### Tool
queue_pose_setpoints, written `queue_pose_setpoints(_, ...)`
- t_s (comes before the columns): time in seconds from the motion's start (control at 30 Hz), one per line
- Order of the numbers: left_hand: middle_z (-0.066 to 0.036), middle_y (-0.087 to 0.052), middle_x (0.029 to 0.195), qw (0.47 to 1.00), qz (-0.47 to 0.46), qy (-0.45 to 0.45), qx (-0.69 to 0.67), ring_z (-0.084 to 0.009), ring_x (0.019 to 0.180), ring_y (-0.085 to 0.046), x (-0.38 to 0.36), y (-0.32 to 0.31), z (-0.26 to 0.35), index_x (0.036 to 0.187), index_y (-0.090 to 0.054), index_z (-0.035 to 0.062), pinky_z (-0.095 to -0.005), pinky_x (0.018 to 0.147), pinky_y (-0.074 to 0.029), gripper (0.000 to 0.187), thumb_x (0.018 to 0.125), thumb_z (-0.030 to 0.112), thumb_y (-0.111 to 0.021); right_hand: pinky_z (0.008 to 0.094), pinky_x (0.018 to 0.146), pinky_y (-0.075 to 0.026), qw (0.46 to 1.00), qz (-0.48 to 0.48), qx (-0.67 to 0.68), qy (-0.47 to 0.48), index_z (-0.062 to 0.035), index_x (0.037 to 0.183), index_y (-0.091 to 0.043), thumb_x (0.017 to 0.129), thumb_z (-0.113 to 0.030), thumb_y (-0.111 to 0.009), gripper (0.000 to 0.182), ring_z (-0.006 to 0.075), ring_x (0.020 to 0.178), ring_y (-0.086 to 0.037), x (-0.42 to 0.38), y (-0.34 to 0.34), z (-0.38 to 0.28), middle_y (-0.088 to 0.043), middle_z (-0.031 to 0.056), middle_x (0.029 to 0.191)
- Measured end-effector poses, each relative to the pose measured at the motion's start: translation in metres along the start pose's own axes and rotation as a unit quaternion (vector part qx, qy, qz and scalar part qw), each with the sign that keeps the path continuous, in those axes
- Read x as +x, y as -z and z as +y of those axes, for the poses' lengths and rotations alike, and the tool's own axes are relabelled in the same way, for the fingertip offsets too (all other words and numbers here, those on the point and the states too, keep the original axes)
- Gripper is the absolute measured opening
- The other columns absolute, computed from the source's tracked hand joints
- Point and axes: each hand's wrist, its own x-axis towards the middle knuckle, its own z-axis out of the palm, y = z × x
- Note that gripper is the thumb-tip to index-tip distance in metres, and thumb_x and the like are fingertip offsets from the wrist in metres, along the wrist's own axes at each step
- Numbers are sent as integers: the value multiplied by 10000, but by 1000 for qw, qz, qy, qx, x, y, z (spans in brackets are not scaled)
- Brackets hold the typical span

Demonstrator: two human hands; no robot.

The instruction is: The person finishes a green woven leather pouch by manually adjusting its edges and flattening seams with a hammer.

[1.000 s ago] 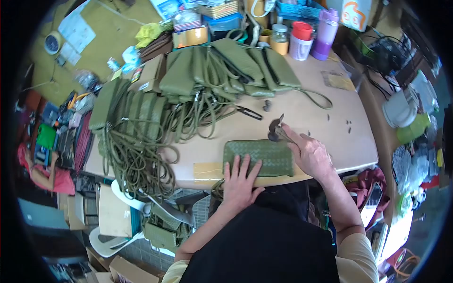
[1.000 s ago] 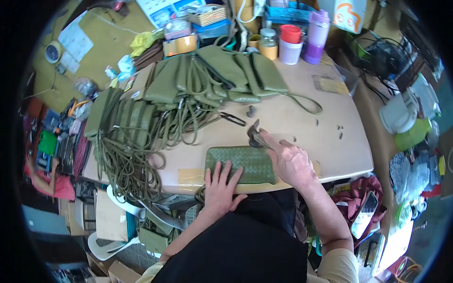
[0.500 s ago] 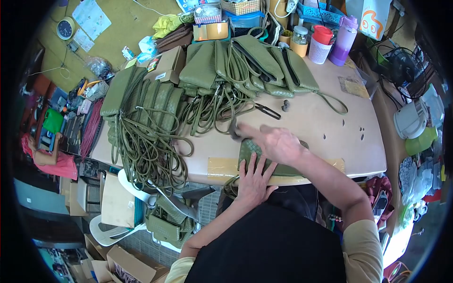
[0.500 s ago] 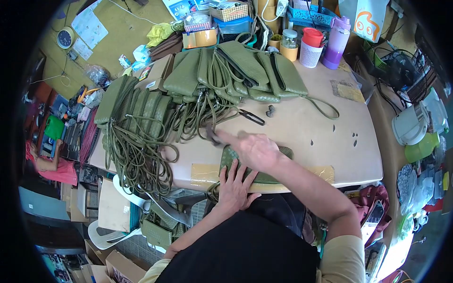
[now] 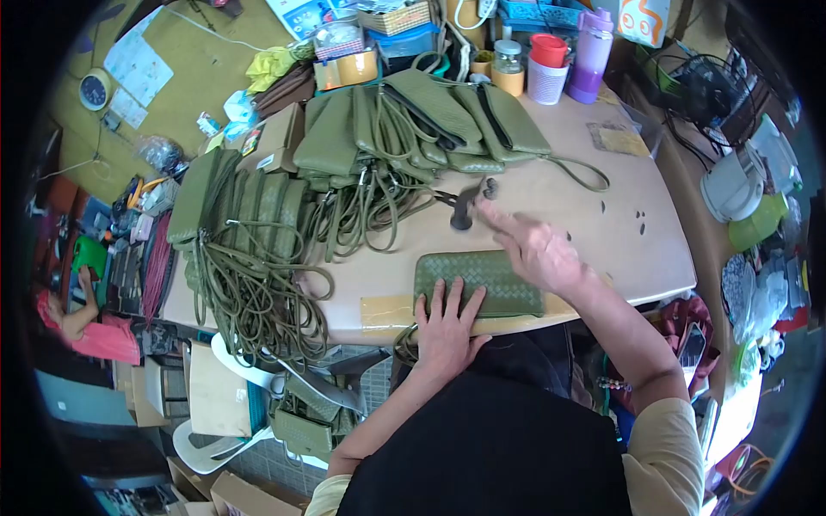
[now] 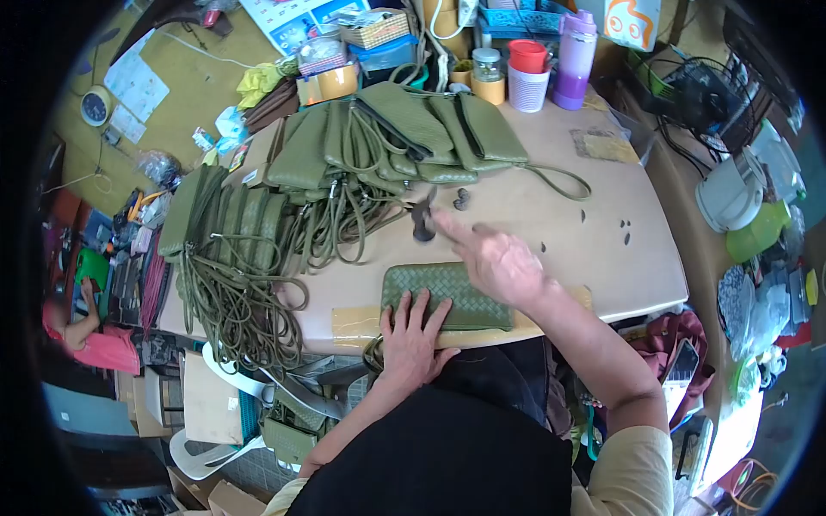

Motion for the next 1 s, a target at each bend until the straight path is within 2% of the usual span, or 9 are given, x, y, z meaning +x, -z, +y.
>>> queue_pose_setpoints(0.07, -157, -375, 1436, 1000, -4, -2, -13, -389, 1317, -348, 0, 6, 1, 1433, -394, 217, -573, 1057, -248, 810, 744, 513, -701, 438, 696, -554, 989, 62, 128, 36, -240, 1421, -407, 893, -131, -543, 556, 357, 761, -672, -20, -31, 21, -647, 191, 858)
queue_pose_setpoints(0.2, -195, -392, 1391, 992, 23, -25, -118, -413, 1267, -384, 0, 22, -17, 1393, -434, 118, -533, 1035, -295, 724, 788, 409, -706, 444, 708, -545, 999, 43, 9, -27, -221, 1425, -412, 874, -107, -573, 585, 382, 731, -656, -45, 11, 44, -639, 192, 822)
queue_pose_setpoints(0.27, -211, -446, 1300, 982, 74, 73, -156, -403, 1183, -438, -1, 29, -35, 1346, -463, 79, -513, 982, -343, 664, 797, 363, -705, 450, 729, -539, 951, 247, 178, -46, -205, 1435, -395, 865, -91, -590, 614, 397, 767, -647, -66, 5, 44, -639, 199, 817)
queue_pose_setpoints(0.43, -174, -570, 1029, 957, 3, 222, -190, -296, 926, -560, 4, 18, -58, 1160, -520, -3, -395, 810, -453, 398, 867, 225, -664, 445, 728, -538, 982, 105, 139, -79, -184, 1447, -378, 872, -102, -586, 618, 395, 749, -641, -90, -28, 64, -634, 206, 832)
queue_pose_setpoints(0.5, -106, -595, 957, 856, 143, 167, -469, -180, 866, -578, 7, 11, -64, 1055, -513, 4, -309, 740, -464, 219, 926, 159, -599, 416, 716, -542, 954, 217, 204, 25, -136, 1470, -329, 881, -78, -558, 635, 359, 744, -654, -86, -45, 81, -640, 208, 895)
queue_pose_setpoints(0.63, -137, -578, 1037, 784, 453, 87, -416, -198, 967, -569, 1, 84, -35, 1045, -467, -6, -347, 876, -462, 156, 939, 76, -547, 398, 816, -524, 859, 36, 478, -181, -87, 1481, -284, 896, -60, -521, 632, 370, 919, -659, -99, -12, 53, -633, 246, 1072)
queue_pose_setpoints(0.7, -172, -576, 1027, 826, 461, -61, -317, -237, 959, -579, -4, 110, -28, 1009, -432, 3, -367, 861, -466, 138, 921, 34, -534, 390, 937, -469, 831, 58, 494, -251, -52, 1479, -268, 905, -44, -497, 619, 387, 1122, -590, -100, -14, 45, -587, 270, 1216)
queue_pose_setpoints(0.8, -65, -682, 1117, 898, 346, -162, -218, -255, 839, -602, 2, 83, -25, 929, -559, 83, -355, 769, -455, 316, 661, -50, -661, 396, 1004, -420, 902, 174, 375, -126, -45, 1469, -288, 908, -42, -493, 597, 412, 1218, -509, -103, -67, 56, -540, 283, 1279)
queue_pose_setpoints(1.0, -45, -551, 1298, 985, 75, -104, -112, -329, 1252, -440, 5, 11, -2, 1072, -606, 109, -573, 1051, -260, 319, 794, 243, -682, 433, 923, -471, 936, 134, 318, -64, -82, 1441, -362, 891, -34, -524, 575, 429, 1112, -547, -110, -24, 25, -581, 241, 1207)
